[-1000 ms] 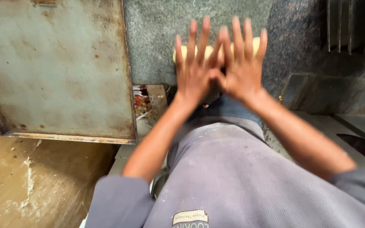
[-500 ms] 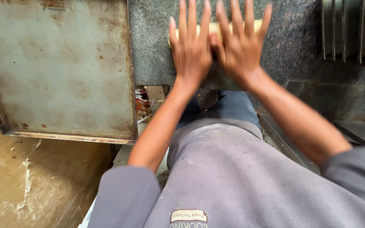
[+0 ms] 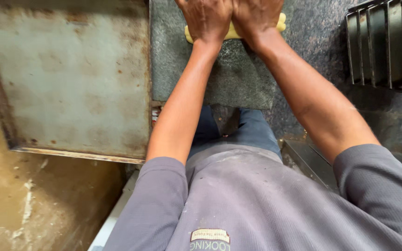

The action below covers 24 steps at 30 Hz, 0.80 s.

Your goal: The person shapes pieces of dough into long rolls by hand on a counter and places them onto a metal tray.

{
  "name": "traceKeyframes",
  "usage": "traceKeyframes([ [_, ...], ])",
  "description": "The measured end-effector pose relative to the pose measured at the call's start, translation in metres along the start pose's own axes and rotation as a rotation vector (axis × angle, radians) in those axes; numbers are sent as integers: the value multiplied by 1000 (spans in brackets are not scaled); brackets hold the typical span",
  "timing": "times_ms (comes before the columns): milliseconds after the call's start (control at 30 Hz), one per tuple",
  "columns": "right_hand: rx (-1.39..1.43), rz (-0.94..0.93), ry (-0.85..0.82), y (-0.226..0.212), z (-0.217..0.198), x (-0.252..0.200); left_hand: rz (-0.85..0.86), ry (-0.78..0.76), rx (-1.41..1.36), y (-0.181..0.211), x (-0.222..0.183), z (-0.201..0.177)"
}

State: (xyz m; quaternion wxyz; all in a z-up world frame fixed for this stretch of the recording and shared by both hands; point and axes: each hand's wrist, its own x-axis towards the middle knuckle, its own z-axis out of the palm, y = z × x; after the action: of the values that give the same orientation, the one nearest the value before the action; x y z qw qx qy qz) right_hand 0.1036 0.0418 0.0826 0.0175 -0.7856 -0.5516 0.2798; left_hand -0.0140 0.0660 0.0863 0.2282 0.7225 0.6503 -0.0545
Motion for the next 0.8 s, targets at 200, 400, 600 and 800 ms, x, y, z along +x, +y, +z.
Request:
traceKeyframes([
  [200, -166, -431, 474, 33, 21, -120, 333, 461, -106, -26, -112, 33],
  [400, 262, -417, 303, 78, -7, -166, 368, 439, -523, -91, -154, 5],
  [600, 162, -388, 231, 62, -16, -153, 472, 167, -219, -105, -113, 4],
  [800, 376, -579, 186, -30, -71, -179, 501, -52, -747, -176, -108, -89],
])
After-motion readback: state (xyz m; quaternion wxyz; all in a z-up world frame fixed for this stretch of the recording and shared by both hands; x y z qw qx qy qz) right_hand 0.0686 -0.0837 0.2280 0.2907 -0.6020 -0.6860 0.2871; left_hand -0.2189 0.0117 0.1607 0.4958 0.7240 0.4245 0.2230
